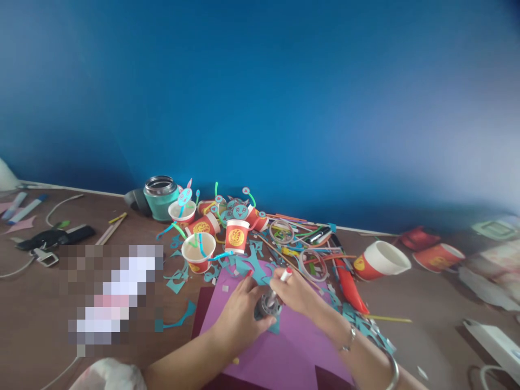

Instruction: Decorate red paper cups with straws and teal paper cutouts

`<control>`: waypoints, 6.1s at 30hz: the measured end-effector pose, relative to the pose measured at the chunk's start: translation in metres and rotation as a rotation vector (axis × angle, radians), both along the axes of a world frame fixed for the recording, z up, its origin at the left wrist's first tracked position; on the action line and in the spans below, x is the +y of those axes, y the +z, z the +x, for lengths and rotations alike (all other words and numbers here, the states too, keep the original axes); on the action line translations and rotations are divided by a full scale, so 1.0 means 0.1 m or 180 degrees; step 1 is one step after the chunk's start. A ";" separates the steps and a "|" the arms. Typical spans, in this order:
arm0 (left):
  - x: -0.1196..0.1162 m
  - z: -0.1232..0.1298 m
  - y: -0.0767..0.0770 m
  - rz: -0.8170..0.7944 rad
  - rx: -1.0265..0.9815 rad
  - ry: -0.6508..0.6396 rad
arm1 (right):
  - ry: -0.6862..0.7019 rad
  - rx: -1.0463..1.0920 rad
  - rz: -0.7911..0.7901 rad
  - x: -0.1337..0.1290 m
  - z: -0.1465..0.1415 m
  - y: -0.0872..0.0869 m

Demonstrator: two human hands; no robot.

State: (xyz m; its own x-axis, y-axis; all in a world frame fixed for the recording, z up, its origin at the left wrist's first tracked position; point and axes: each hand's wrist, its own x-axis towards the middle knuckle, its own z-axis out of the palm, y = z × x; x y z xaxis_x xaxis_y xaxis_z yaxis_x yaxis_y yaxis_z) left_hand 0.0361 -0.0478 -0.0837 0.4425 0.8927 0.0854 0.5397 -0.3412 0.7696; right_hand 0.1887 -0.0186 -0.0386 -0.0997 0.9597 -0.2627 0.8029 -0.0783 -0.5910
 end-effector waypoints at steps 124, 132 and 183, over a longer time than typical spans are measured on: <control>-0.16 -0.03 0.01 0.0163 0.0545 -0.0278 | 0.2403 -0.1967 0.2388 -0.68 -0.09 0.01; -0.15 -0.04 0.02 0.0283 0.0519 -0.0281 | 0.1803 -0.1662 0.1483 -0.49 -0.16 0.19; -0.12 -0.11 0.22 0.0468 0.0321 0.0035 | -0.0269 0.1704 0.1219 -0.46 0.15 -0.26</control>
